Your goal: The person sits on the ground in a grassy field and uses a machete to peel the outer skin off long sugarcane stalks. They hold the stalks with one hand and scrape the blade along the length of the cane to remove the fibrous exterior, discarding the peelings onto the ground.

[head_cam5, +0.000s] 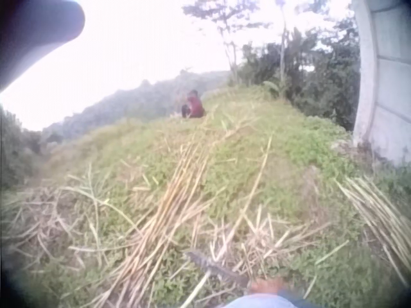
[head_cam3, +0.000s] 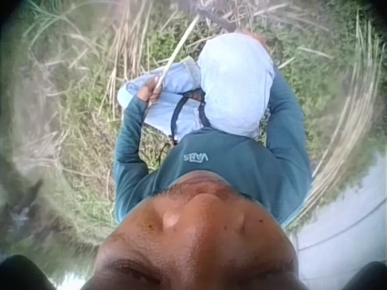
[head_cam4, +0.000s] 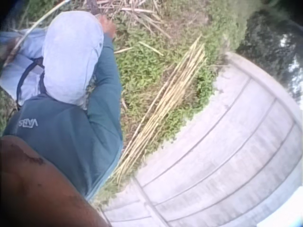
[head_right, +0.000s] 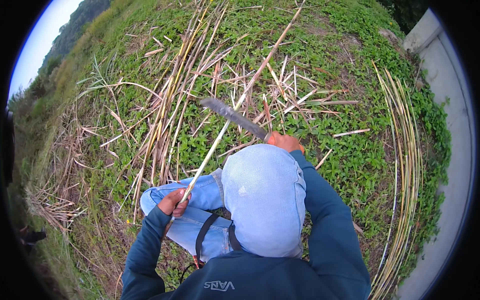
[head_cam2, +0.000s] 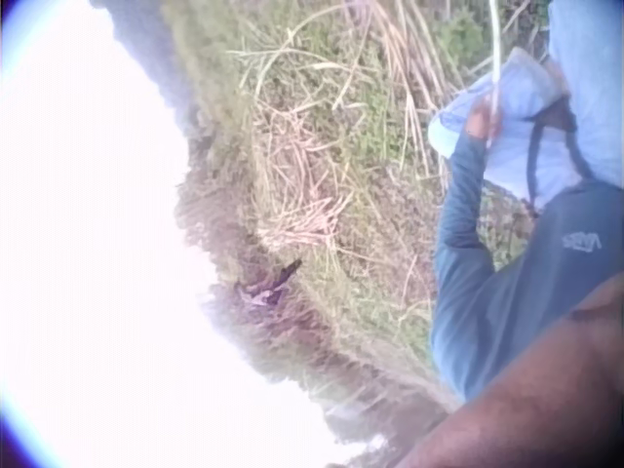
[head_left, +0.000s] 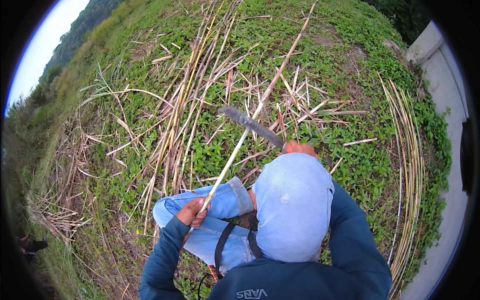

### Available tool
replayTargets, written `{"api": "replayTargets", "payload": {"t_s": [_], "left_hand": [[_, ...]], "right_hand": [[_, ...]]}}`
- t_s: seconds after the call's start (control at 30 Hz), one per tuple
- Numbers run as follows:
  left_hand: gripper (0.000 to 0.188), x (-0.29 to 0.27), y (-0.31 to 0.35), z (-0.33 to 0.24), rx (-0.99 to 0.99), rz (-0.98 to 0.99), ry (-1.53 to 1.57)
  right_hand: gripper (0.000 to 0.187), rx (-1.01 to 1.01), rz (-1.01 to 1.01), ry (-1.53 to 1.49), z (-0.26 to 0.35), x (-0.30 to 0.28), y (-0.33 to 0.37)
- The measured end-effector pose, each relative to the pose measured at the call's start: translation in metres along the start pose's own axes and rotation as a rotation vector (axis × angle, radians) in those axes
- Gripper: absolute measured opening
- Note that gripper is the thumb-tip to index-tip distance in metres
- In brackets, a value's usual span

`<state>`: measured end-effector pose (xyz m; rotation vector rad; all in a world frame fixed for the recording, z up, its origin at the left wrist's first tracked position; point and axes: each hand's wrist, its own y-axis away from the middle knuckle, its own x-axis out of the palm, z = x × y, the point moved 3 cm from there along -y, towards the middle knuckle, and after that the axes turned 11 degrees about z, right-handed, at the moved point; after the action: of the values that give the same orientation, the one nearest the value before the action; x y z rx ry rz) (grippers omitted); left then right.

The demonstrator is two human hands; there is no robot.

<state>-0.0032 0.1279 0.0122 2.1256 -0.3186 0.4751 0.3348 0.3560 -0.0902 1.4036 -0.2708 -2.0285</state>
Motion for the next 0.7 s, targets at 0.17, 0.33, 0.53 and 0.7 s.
{"api": "replayTargets", "payload": {"t_s": [0.17,0.33,0.53,0.7], "left_hand": [[0.033,-0.022,0.028,0.007,-0.068,-0.003,0.061],[0.037,-0.054,0.043,0.018,0.022,-0.061,-0.303],[0.040,-0.065,-0.047,-0.036,0.425,-0.659,-0.993],[0.051,-0.034,-0.153,-0.057,-0.076,-0.312,-0.310]], "right_hand": [[0.030,-0.013,-0.170,0.138,-0.033,-0.009,-0.035],[0.030,0.185,-0.313,-0.175,-0.062,-0.008,-0.050],[0.034,0.115,0.011,-0.132,-0.029,0.005,0.011],[0.031,-0.039,0.098,-0.074,-0.027,0.035,0.004]]}}
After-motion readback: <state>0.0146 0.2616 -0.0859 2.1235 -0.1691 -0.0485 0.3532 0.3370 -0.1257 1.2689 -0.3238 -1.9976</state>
